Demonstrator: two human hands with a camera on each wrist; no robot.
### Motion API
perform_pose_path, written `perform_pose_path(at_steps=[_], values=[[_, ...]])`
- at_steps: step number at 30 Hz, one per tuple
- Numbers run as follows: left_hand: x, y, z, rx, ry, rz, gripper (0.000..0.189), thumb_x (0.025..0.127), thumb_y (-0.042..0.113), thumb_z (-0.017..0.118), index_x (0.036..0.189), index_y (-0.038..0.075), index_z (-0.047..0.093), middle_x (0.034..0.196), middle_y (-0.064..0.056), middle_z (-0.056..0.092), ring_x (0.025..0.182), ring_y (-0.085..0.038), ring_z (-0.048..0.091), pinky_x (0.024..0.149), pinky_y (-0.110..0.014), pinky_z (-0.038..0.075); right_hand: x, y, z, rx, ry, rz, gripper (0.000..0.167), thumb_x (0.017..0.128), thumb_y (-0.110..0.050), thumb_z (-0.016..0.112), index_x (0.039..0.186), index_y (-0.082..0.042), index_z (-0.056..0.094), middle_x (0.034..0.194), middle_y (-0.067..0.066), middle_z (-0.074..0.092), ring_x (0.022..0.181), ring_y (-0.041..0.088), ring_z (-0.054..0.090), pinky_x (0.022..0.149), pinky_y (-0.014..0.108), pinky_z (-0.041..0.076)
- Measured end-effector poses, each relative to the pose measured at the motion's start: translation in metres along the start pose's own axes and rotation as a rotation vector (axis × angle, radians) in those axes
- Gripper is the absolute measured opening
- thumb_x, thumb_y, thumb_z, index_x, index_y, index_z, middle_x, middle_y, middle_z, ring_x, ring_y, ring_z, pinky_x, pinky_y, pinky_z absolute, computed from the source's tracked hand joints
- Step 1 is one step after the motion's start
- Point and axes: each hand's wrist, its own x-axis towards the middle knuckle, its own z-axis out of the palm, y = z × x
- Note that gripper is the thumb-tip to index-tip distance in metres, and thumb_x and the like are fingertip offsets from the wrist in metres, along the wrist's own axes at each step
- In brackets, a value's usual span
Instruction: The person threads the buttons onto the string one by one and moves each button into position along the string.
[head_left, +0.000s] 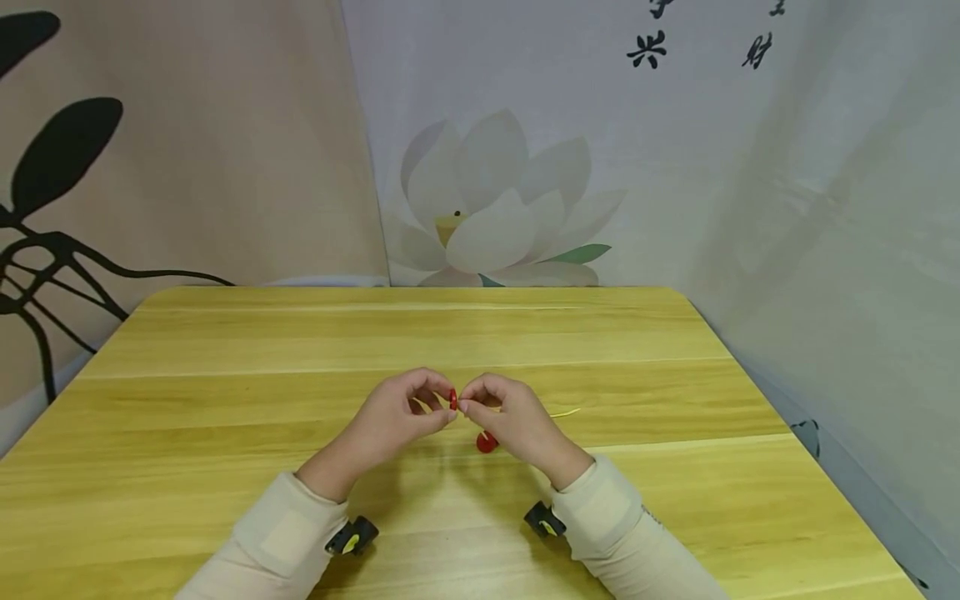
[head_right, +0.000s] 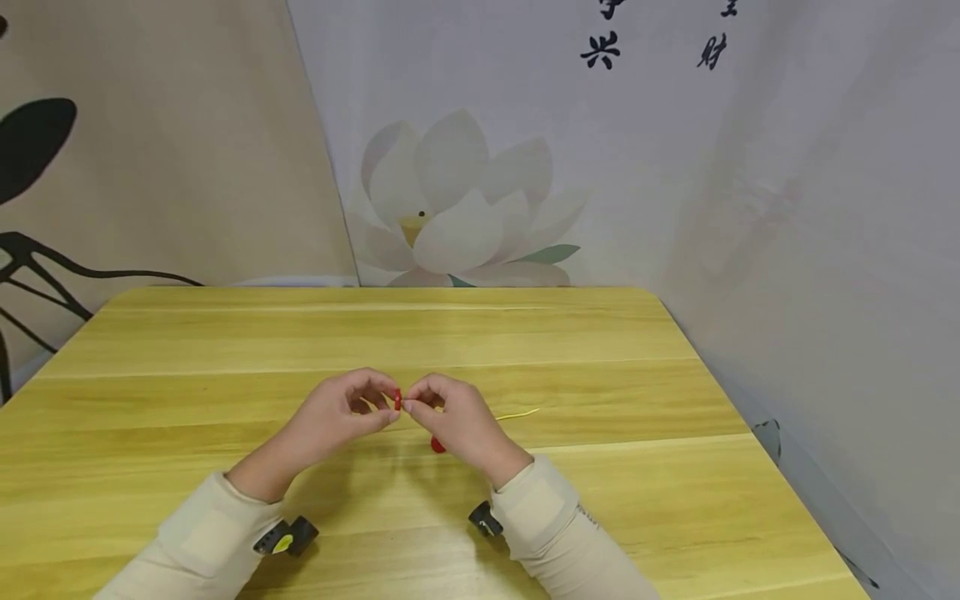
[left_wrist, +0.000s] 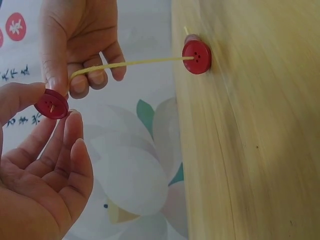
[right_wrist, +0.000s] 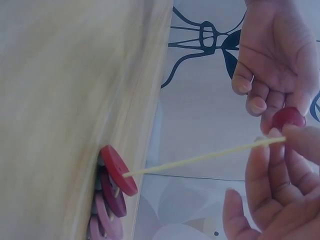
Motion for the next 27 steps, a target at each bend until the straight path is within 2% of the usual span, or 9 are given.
perform_pose_path(at_steps=[6,11,21,27], values=[[0.0005,-0.0010,0.0004,-0.003,-0.004,0.018,0.020,0.086,0.012,0.071,0.105,0.004,0.065,0.100,-0.005,0.065,0.084,-0.016,0.058,0.076,-0.035,0.048,-0.0006,-0.0019,-0.0015,0.005,-0.019,-0.010,0.008,0.095,-0.016,0.062,0.098,-0.011,0.067,0.097,-0.001,0.068,0.097,0.018,0.061,0.086,0.040,0.049],[0.0000,0.0001,0.0005,-0.008,0.004,0.008,0.021,0.086,0.013,0.071,0.105,0.004,0.065,0.098,-0.004,0.066,0.085,-0.016,0.058,0.075,-0.034,0.049,-0.0006,-0.0028,-0.0018,-0.005,-0.028,-0.008,0.009,0.096,-0.016,0.061,0.099,-0.010,0.067,0.098,-0.001,0.068,0.099,0.019,0.061,0.086,0.040,0.050],[-0.0019,0.0017,-0.0003,-0.010,0.019,-0.021,0.023,0.087,0.013,0.070,0.108,0.005,0.064,0.096,-0.005,0.066,0.085,-0.016,0.059,0.074,-0.032,0.050,-0.0022,-0.0061,-0.0025,-0.030,-0.012,-0.010,0.011,0.095,-0.013,0.062,0.103,-0.011,0.069,0.103,0.001,0.068,0.101,0.023,0.061,0.084,0.040,0.051],[-0.0034,0.0032,-0.0010,-0.013,0.023,0.001,0.024,0.087,0.013,0.070,0.108,0.003,0.064,0.098,-0.006,0.066,0.085,-0.016,0.059,0.075,-0.033,0.049,-0.0018,-0.0059,-0.0019,-0.036,0.004,0.012,0.008,0.094,-0.014,0.063,0.099,-0.012,0.069,0.099,-0.001,0.068,0.099,0.021,0.061,0.084,0.041,0.050]])
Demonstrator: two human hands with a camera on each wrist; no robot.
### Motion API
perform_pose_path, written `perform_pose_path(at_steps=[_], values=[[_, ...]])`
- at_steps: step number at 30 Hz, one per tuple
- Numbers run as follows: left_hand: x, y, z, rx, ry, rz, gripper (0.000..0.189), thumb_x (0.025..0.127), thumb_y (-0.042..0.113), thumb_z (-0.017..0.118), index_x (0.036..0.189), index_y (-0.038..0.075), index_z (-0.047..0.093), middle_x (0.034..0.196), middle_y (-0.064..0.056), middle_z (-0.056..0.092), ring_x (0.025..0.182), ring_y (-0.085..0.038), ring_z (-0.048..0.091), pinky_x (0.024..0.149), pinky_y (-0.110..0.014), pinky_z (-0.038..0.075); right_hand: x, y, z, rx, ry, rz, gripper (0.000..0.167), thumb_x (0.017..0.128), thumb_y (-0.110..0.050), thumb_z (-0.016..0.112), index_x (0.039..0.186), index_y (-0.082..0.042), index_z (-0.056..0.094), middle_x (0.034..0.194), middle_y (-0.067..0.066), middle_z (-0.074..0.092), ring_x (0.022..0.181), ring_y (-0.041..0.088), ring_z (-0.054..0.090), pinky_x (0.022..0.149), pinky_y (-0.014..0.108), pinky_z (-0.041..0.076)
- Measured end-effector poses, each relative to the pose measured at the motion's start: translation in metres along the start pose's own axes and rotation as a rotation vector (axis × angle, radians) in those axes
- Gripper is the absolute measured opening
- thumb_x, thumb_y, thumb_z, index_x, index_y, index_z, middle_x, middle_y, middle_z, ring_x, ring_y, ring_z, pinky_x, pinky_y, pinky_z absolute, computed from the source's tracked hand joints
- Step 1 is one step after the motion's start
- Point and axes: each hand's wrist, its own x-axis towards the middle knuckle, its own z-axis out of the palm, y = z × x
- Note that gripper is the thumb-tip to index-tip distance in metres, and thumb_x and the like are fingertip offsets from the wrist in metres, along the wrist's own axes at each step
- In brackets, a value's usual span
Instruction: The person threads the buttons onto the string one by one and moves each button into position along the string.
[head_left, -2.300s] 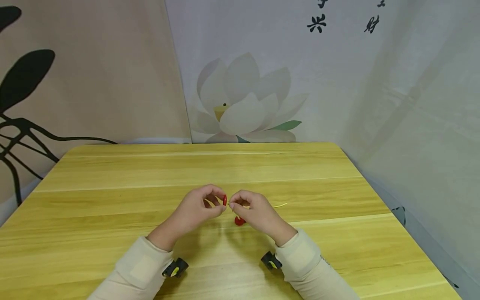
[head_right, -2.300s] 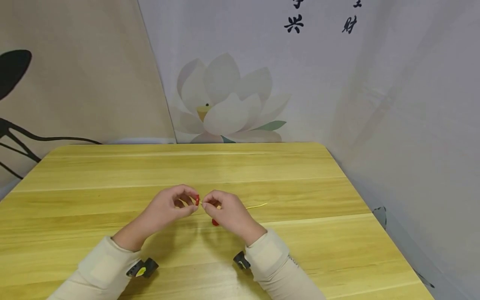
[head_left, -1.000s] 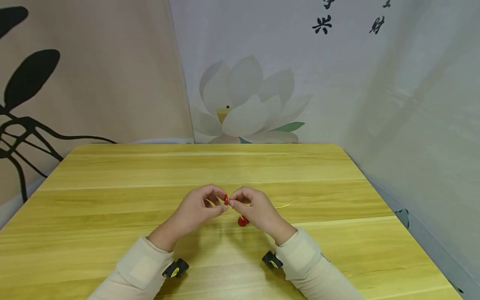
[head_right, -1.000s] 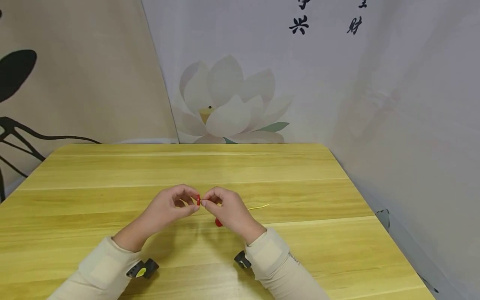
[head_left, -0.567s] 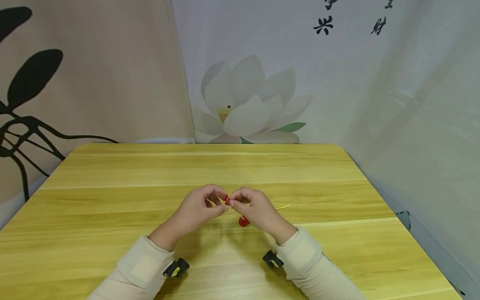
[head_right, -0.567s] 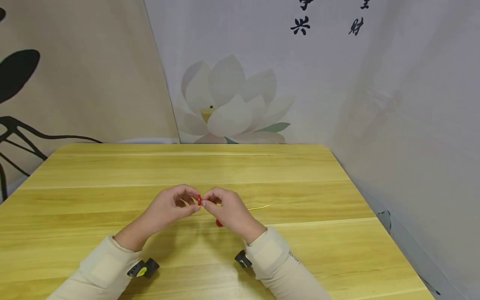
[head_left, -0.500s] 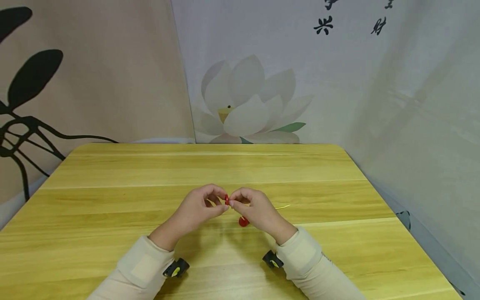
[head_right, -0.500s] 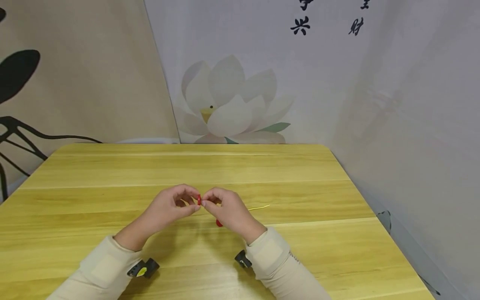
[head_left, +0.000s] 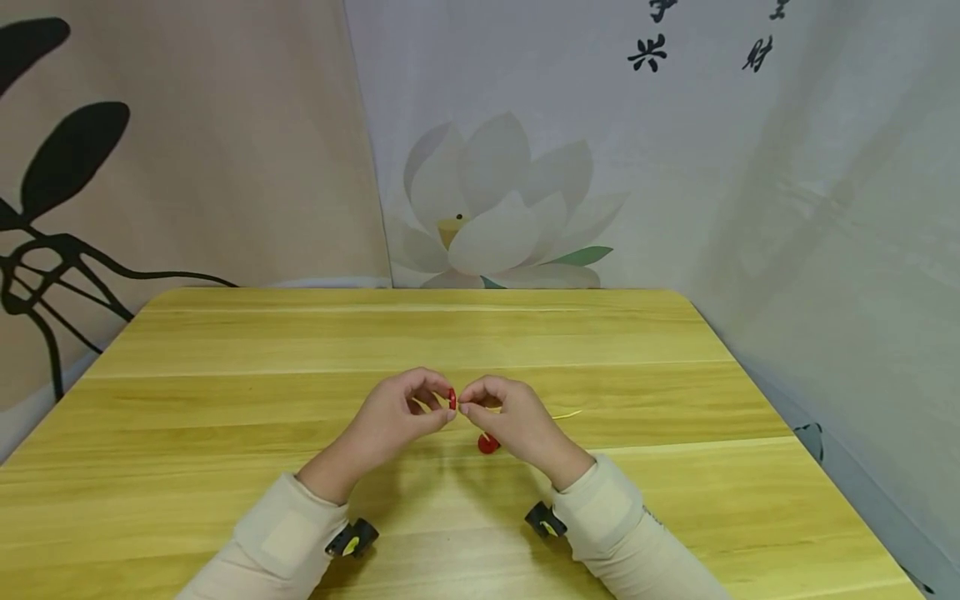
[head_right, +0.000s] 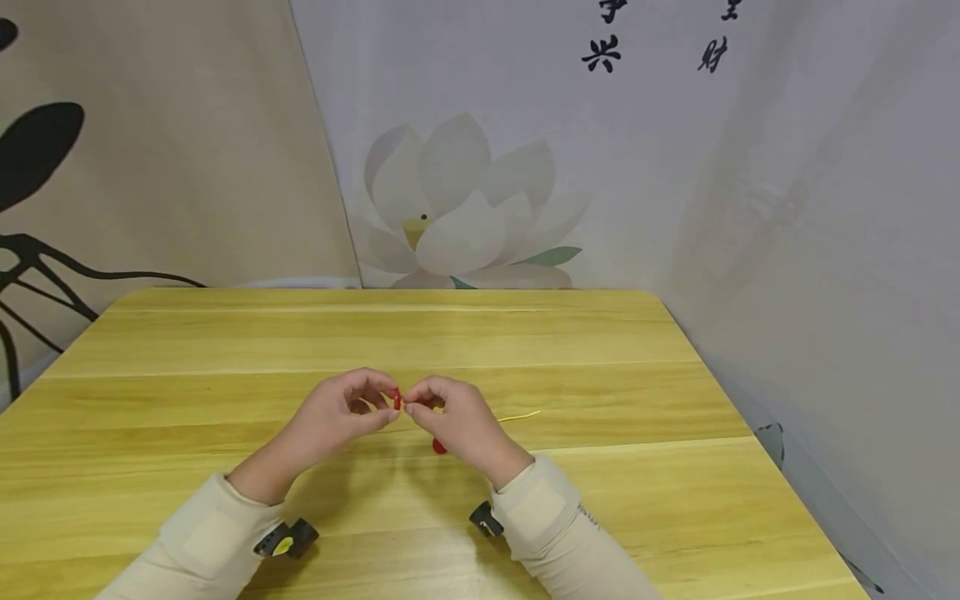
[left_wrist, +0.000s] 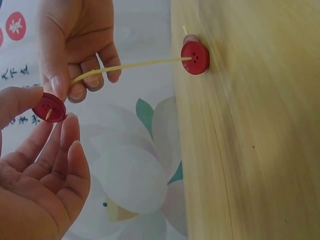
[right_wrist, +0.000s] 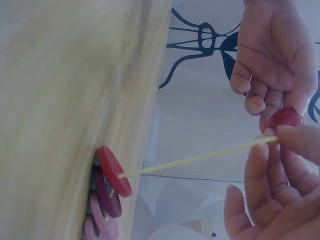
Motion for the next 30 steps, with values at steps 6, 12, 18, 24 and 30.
perform_pose_path(at_steps=[6,12,18,24,30], values=[[-0.0016,0.0013,0.0003,-0.014,0.004,-0.007,0.024,0.086,0.013,0.072,0.107,0.004,0.064,0.098,-0.009,0.066,0.084,-0.016,0.059,0.074,-0.034,0.049,0.0005,0.0004,0.0005,-0.009,0.009,0.007,0.006,0.093,-0.015,0.064,0.097,-0.012,0.068,0.097,-0.002,0.068,0.099,0.021,0.061,0.086,0.043,0.050],[-0.0025,0.0013,0.0004,-0.028,0.007,-0.012,0.021,0.086,0.013,0.072,0.102,0.004,0.062,0.092,-0.006,0.064,0.082,-0.016,0.058,0.072,-0.033,0.049,0.0001,-0.0013,0.0001,0.001,0.009,-0.016,0.006,0.093,-0.014,0.064,0.096,-0.012,0.069,0.097,-0.002,0.069,0.100,0.022,0.061,0.087,0.043,0.050],[-0.0028,-0.0001,0.0023,-0.011,0.005,-0.014,0.017,0.085,0.012,0.073,0.097,0.006,0.063,0.089,-0.002,0.064,0.082,-0.016,0.058,0.073,-0.033,0.049,-0.0004,-0.0031,-0.0007,0.010,0.002,-0.025,0.007,0.094,-0.013,0.063,0.096,-0.011,0.069,0.098,-0.001,0.070,0.100,0.022,0.061,0.085,0.041,0.050],[-0.0029,0.0002,0.0034,0.000,0.002,-0.039,0.015,0.085,0.013,0.073,0.097,0.008,0.066,0.088,-0.002,0.064,0.080,-0.016,0.058,0.072,-0.033,0.050,-0.0016,-0.0040,-0.0013,-0.012,-0.013,-0.021,0.006,0.094,-0.013,0.063,0.096,-0.011,0.069,0.098,-0.001,0.069,0.100,0.022,0.061,0.085,0.041,0.050],[-0.0036,0.0001,0.0039,-0.009,-0.003,-0.019,0.016,0.087,0.014,0.073,0.099,0.007,0.067,0.090,-0.003,0.065,0.082,-0.016,0.058,0.073,-0.032,0.049,-0.0029,-0.0036,-0.0022,-0.012,-0.023,-0.010,0.007,0.094,-0.014,0.062,0.097,-0.012,0.068,0.099,-0.001,0.069,0.100,0.022,0.061,0.085,0.041,0.050]])
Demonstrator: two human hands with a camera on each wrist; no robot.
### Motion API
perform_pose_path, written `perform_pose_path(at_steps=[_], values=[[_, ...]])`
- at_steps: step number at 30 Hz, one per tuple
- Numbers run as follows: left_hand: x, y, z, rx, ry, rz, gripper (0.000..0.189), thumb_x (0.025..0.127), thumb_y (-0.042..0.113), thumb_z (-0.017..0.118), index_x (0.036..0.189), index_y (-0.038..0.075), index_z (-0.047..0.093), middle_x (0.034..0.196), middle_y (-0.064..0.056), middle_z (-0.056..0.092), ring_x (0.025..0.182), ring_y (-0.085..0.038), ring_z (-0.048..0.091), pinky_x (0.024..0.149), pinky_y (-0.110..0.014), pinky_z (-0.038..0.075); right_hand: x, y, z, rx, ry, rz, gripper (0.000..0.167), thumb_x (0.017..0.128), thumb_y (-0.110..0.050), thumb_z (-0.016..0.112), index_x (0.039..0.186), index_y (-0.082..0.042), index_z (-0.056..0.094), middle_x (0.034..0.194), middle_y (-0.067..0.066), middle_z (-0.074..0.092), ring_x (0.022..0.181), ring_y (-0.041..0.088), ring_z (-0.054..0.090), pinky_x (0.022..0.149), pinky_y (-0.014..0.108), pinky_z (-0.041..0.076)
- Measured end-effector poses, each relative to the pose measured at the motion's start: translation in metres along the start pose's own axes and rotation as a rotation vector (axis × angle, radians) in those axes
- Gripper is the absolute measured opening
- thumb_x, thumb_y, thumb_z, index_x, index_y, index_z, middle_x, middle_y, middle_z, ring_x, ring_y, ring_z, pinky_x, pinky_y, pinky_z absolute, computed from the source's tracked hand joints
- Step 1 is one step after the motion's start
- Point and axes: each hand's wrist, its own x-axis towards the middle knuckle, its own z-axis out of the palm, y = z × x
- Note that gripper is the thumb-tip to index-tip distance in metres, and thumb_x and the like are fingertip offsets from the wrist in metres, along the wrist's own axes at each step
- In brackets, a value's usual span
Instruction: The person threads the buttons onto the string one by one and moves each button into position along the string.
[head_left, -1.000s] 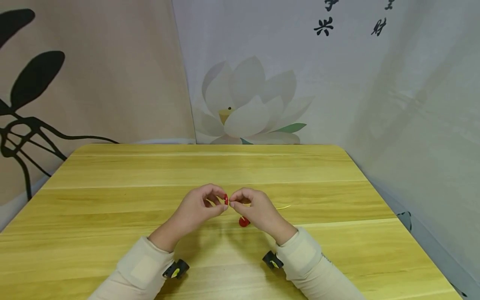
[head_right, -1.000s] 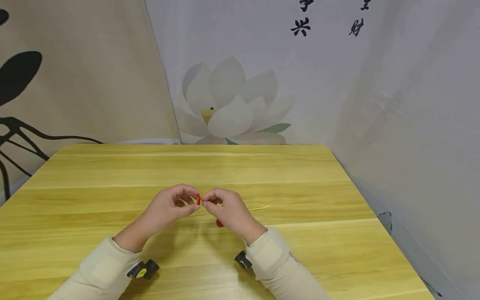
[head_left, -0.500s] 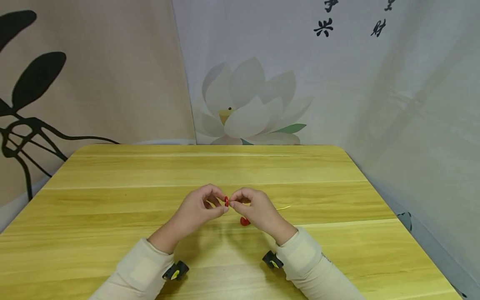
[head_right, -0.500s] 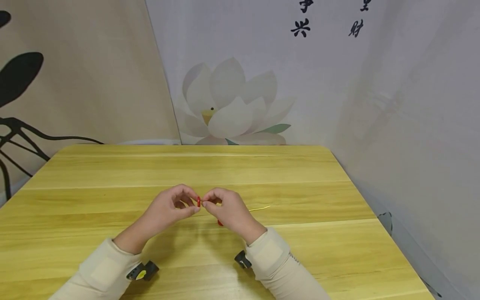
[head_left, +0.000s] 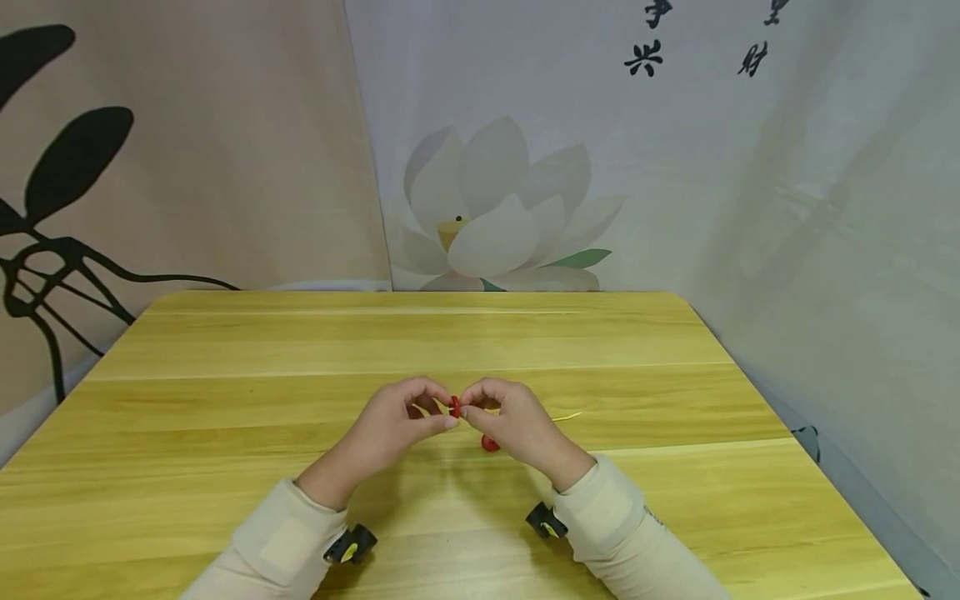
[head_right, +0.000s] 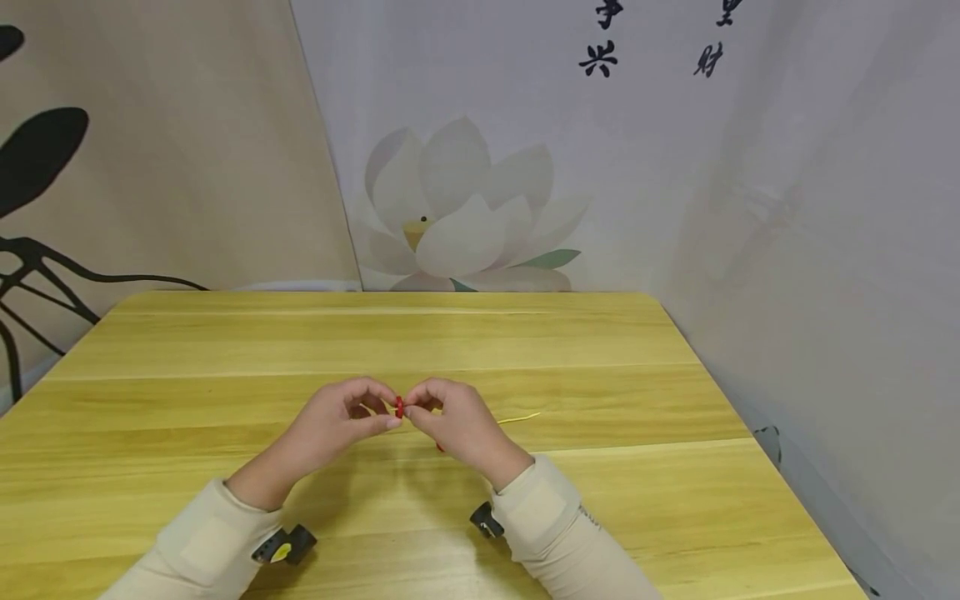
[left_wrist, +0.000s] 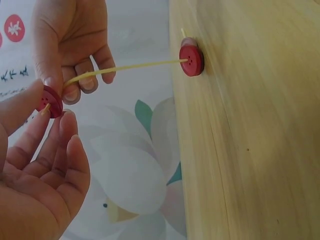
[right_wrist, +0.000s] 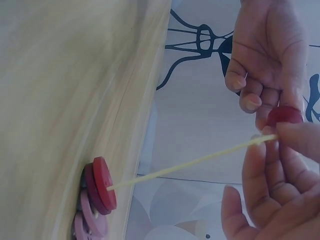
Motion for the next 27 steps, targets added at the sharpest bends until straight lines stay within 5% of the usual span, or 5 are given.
perform_pose_path(at_steps=[15,27], values=[[-0.0010,-0.0019,-0.0007,-0.004,-0.005,0.010,0.009,0.091,0.011,0.067,0.098,0.007,0.068,0.092,-0.003,0.068,0.078,-0.022,0.059,0.067,-0.029,0.049,0.0006,0.0031,0.0021,0.037,-0.002,0.006,0.007,0.094,-0.010,0.062,0.096,-0.009,0.068,0.097,0.002,0.068,0.090,0.018,0.059,0.067,0.027,0.049],[0.0013,-0.0018,0.0014,0.032,0.034,-0.005,0.003,0.091,0.010,0.067,0.092,0.008,0.069,0.089,-0.002,0.068,0.074,-0.015,0.056,0.066,-0.029,0.048,0.0012,0.0027,0.0014,0.077,-0.030,0.009,0.007,0.094,-0.012,0.062,0.097,-0.012,0.068,0.095,0.001,0.066,0.074,0.016,0.054,0.052,0.025,0.044]])
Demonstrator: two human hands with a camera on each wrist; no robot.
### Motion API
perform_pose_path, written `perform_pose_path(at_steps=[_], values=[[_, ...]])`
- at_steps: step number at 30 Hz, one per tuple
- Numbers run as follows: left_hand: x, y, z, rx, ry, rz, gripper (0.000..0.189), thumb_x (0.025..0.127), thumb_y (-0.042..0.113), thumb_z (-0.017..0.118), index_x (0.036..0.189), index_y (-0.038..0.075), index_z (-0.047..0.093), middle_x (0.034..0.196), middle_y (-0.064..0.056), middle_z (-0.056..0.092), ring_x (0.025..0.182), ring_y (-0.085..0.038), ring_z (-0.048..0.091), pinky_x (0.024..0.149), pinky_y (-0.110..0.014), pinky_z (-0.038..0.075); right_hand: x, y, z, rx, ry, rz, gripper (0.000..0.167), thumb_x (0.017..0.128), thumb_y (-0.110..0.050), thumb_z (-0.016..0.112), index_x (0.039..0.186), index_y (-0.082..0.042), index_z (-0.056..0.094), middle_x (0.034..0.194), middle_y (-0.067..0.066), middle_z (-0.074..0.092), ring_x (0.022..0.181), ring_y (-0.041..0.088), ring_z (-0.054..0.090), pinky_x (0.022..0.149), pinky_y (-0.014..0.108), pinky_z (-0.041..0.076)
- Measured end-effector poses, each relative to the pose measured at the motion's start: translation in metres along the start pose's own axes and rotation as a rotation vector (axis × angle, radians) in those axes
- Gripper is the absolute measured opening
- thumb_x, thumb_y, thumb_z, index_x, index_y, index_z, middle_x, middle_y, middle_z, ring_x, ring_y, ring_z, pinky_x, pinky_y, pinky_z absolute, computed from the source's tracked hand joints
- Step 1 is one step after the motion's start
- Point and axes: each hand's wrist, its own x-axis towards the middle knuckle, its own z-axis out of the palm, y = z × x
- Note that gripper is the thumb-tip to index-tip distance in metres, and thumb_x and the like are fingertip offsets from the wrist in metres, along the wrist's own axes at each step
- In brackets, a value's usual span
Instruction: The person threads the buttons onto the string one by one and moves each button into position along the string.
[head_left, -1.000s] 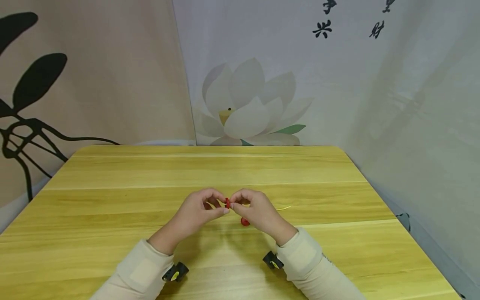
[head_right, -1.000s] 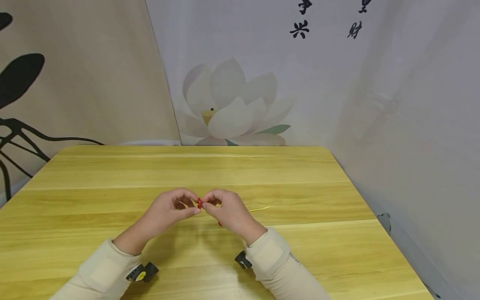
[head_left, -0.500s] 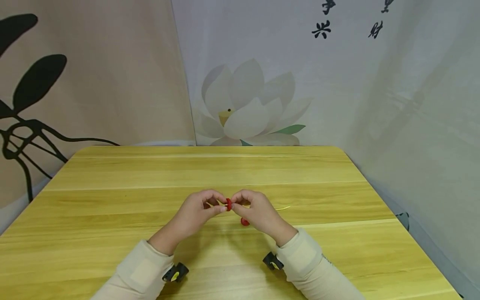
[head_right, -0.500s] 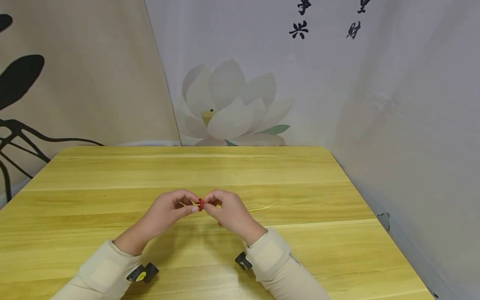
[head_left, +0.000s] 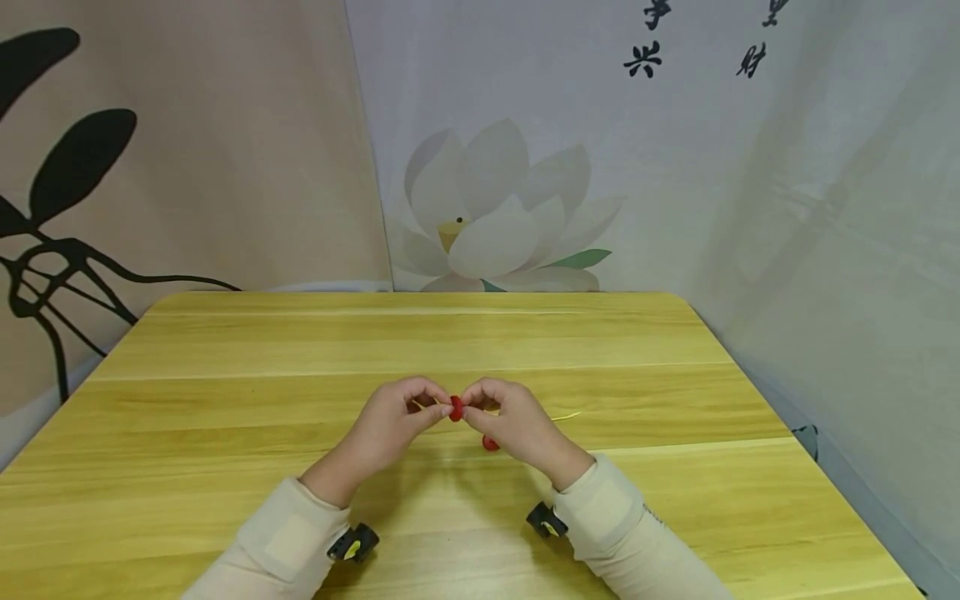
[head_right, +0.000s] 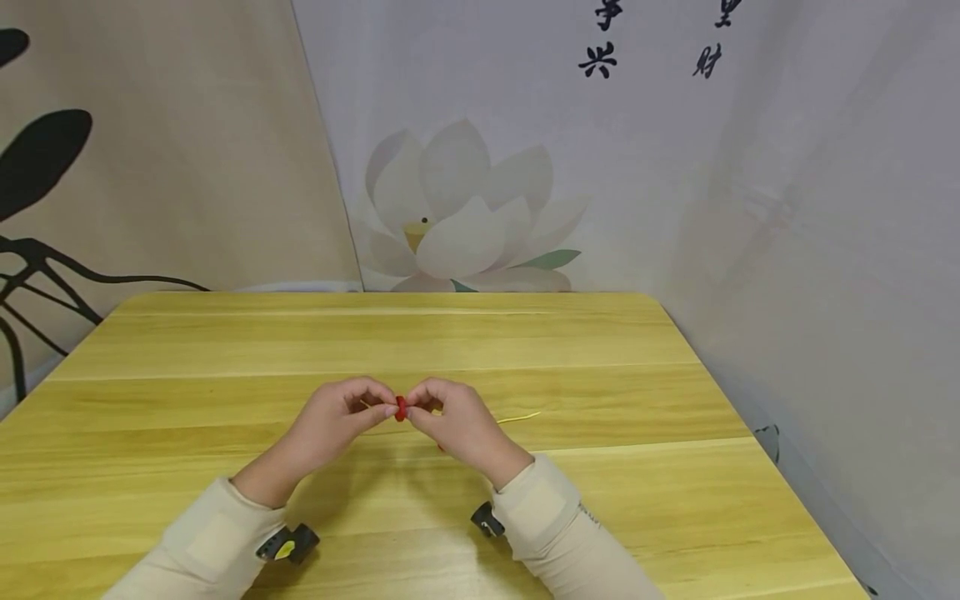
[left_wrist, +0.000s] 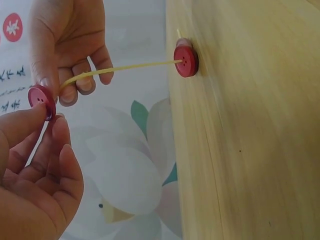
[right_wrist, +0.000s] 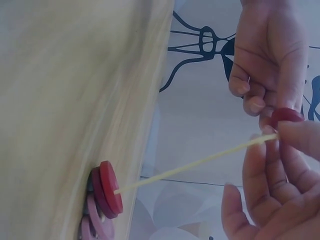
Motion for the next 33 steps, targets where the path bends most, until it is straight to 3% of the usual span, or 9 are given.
perform_pose_path(at_steps=[7,18,22,26,33], values=[[0.0010,0.0010,-0.0007,0.002,0.013,-0.011,0.003,0.091,0.010,0.066,0.092,0.008,0.068,0.089,-0.002,0.067,0.075,-0.015,0.056,0.067,-0.030,0.048,-0.0002,0.0009,0.0009,0.018,-0.013,-0.019,0.008,0.093,-0.012,0.064,0.100,-0.013,0.067,0.093,-0.001,0.065,0.084,0.018,0.056,0.055,0.026,0.045],[0.0023,0.0019,-0.0012,-0.019,0.021,-0.013,0.003,0.090,0.008,0.067,0.092,0.005,0.068,0.087,-0.004,0.066,0.073,-0.017,0.054,0.064,-0.028,0.047,0.0014,0.0009,-0.0014,0.002,-0.021,-0.029,0.018,0.091,-0.009,0.064,0.109,-0.010,0.065,0.094,0.001,0.065,0.086,0.016,0.057,0.065,0.030,0.048],[0.0022,0.0015,-0.0016,-0.022,0.022,-0.007,0.003,0.090,0.008,0.067,0.092,0.005,0.068,0.087,-0.005,0.066,0.072,-0.016,0.053,0.063,-0.027,0.046,0.0011,0.0008,-0.0015,-0.023,-0.026,-0.062,0.025,0.089,-0.009,0.067,0.114,-0.009,0.063,0.094,-0.001,0.065,0.087,0.015,0.058,0.077,0.039,0.050],[0.0018,0.0015,-0.0023,-0.029,0.019,-0.012,0.003,0.091,0.007,0.066,0.092,0.005,0.067,0.086,-0.005,0.065,0.072,-0.016,0.052,0.062,-0.025,0.045,0.0013,0.0013,-0.0009,-0.051,-0.033,-0.092,0.033,0.088,-0.010,0.070,0.119,-0.008,0.060,0.096,-0.002,0.065,0.088,0.014,0.059,0.091,0.050,0.045],[0.0018,0.0013,-0.0021,-0.026,0.010,0.003,0.003,0.090,0.006,0.066,0.092,0.003,0.067,0.086,-0.005,0.065,0.070,-0.016,0.051,0.060,-0.025,0.044,0.0004,-0.0040,-0.0002,-0.131,-0.037,-0.124,0.040,0.087,-0.012,0.073,0.123,-0.008,0.058,0.102,-0.002,0.065,0.096,0.018,0.060,0.095,0.053,0.042]])
